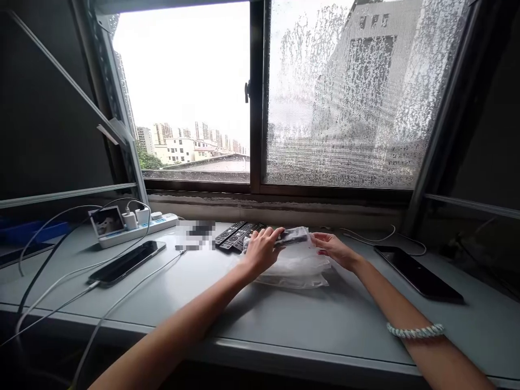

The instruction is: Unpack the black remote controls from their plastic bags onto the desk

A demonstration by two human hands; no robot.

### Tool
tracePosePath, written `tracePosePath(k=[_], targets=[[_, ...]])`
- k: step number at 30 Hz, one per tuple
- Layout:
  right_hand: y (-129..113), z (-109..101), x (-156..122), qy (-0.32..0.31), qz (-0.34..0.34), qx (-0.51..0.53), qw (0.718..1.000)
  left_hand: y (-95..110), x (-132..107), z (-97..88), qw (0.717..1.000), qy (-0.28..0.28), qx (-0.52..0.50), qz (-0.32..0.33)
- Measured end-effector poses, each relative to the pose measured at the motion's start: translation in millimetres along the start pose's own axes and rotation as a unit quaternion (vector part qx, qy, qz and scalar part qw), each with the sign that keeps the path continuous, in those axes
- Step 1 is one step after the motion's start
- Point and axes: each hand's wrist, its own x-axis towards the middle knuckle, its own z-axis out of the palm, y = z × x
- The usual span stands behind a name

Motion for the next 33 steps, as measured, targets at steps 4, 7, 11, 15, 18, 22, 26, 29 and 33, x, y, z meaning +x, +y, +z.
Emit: tracePosePath(k=[4, 7, 11, 15, 18, 22, 26, 29, 33], targets=[[0.5, 0.1, 1.2, 0.003, -0.005, -0.003, 1.000, -0.8, 0.9, 0.3, 1.000, 0.000, 0.003, -0.016], [0.1, 1.5, 1.8, 0.010, 0.000, -0.001, 1.000, -2.7, 2.0, -0.5, 1.000, 0.001, 0.003, -0.013], [-1.4, 2.9, 0.8, 0.008, -0.004, -0.004, 1.000, -5.7, 2.5, -0.5, 1.000, 0.012, 0.007, 0.006], [-2.2, 2.3, -1.3, -0.004, -0.007, -0.025, 1.000, -5.9, 2.4, 0.0, 1.000, 0.017, -0.004, 0.016], [-1.6, 1.3, -2.1, 0.003, -0.012, -0.026, 1.000, -4.5, 2.5, -0.7, 1.000, 0.024, -0.011, 0.013], [-1.8, 3.3, -2.4, 0.013, -0.013, -0.022, 1.000, -3.7, 2.6, -2.2, 0.999, 0.029, -0.009, 0.018], [-4.7, 7.4, -3.3, 0.010, -0.011, -0.024, 1.000, -4.2, 2.4, -2.4, 0.999, 0.029, 0.010, 0.024], [-5.2, 7.2, -3.8, 0.019, -0.021, -0.037, 0.999, -5.0, 2.3, -1.3, 0.999, 0.034, 0.018, 0.031], [-3.8, 3.9, -4.3, 0.016, -0.017, -0.067, 0.997, -5.9, 2.0, 0.2, 0.998, 0.045, 0.024, 0.047]])
